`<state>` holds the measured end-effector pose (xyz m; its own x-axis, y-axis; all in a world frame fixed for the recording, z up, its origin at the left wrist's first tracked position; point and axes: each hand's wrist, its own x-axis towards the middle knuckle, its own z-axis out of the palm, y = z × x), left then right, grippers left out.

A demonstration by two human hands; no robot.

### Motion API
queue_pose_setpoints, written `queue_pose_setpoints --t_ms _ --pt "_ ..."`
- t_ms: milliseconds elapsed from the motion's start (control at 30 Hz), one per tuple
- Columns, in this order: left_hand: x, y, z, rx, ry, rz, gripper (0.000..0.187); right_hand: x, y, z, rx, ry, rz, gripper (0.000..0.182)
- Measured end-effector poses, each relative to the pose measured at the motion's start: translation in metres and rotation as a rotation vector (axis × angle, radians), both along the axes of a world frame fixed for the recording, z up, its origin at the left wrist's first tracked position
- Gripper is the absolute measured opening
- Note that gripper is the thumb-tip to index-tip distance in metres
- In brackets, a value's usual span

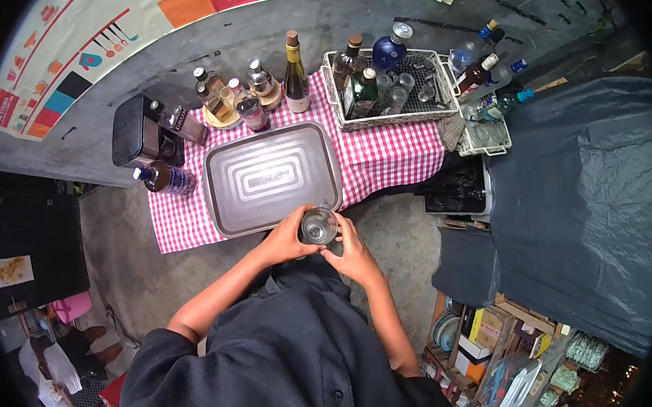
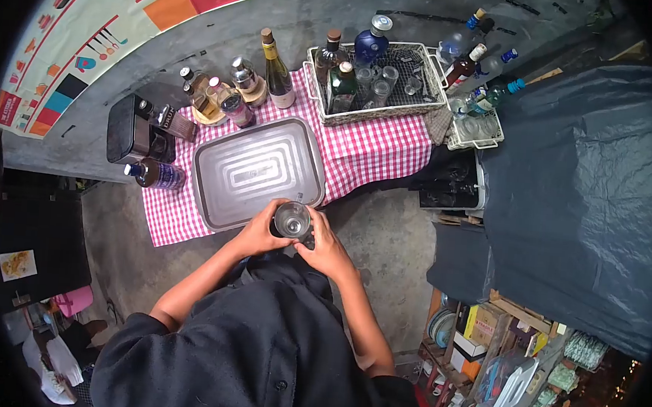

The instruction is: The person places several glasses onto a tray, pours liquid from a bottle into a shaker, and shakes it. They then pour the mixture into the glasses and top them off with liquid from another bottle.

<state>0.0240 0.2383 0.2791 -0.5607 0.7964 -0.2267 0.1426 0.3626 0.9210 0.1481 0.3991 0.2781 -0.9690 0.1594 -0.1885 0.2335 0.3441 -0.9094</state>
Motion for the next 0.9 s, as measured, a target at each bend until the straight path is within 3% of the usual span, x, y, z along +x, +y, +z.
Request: queue_pose_setpoints --t_ms 333,500,633,733,900 --pt "-0.045 -0.065 -0.038 -0.093 0.100 -0.114 0.078 -0.037 -0.060 -0.045 0.003 -0.082 0.023 0.082" --pt "-0.090 -0.130 -0.073 -0.074 0.126 0.021 0.078 -0.094 -0.088 -0.095 0.347 -0.238 0.056 0.081" --pt "-0.127 -0.166 -0.101 -0.053 0.188 0.116 0.076 -0.134 -0.097 -0.149 0.355 -0.254 -0.040 0.082" --pt "-0.148 -0.180 -0.108 -0.044 0.235 0.193 0.072 -0.152 -0.114 -0.148 0.367 -0.551 -0.014 0.086" --pt "-0.174 -0.187 -0.123 0.006 0.267 0.220 0.072 -0.152 -0.157 -0.151 0.482 -0.684 0.058 0.091"
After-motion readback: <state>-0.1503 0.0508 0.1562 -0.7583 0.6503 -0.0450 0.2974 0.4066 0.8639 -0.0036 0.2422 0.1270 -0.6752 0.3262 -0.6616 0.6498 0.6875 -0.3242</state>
